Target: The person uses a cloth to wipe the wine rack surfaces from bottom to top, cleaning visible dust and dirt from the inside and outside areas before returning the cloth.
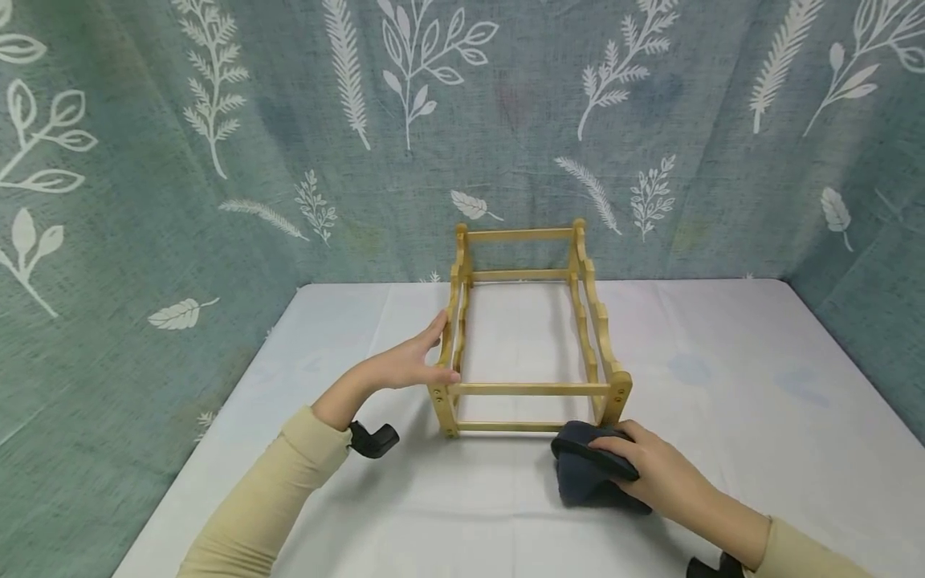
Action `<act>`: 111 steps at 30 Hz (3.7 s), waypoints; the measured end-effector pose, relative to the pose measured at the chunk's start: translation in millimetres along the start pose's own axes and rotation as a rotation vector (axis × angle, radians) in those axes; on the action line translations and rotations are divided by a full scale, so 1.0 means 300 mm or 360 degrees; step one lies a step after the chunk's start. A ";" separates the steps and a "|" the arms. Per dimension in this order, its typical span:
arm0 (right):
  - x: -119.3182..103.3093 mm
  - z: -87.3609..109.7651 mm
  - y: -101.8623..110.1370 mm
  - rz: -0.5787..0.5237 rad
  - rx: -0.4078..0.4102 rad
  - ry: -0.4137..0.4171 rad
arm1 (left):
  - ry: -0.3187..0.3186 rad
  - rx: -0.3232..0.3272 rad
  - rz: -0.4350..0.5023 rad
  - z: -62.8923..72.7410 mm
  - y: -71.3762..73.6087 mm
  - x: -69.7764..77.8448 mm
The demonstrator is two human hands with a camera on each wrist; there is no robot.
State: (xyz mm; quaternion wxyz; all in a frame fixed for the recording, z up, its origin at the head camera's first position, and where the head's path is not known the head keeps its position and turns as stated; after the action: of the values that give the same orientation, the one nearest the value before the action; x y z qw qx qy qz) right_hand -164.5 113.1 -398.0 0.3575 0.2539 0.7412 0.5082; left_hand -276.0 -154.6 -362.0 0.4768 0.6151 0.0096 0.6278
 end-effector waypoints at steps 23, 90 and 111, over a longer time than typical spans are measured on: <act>0.075 0.022 0.305 -0.0159 0.0252 0.0311 | -0.0006 0.0005 0.0014 0.011 0.001 0.002; -0.225 -0.230 0.197 -0.0206 0.0383 0.0089 | -0.0057 -0.0039 0.0061 0.019 0.029 -0.014; -0.036 -0.045 0.314 -0.0102 0.0580 -0.0054 | -0.0001 -0.0021 0.0080 0.017 0.030 -0.013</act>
State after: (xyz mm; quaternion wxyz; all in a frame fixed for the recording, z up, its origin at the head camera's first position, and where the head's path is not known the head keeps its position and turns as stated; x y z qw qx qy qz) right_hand -167.1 130.8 -303.8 0.3341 0.2993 0.8227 0.3493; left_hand -278.0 -164.9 -358.1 0.4648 0.6123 -0.0101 0.6394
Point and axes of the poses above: each hand's wrist, its own z-axis away from the middle knuckle, its own y-axis out of the back of the hand, x = y × z, the point moved 8 cm from there along -z, towards the middle knuckle, and after that the axes turned 5 degrees about z, right-handed, at the moved point
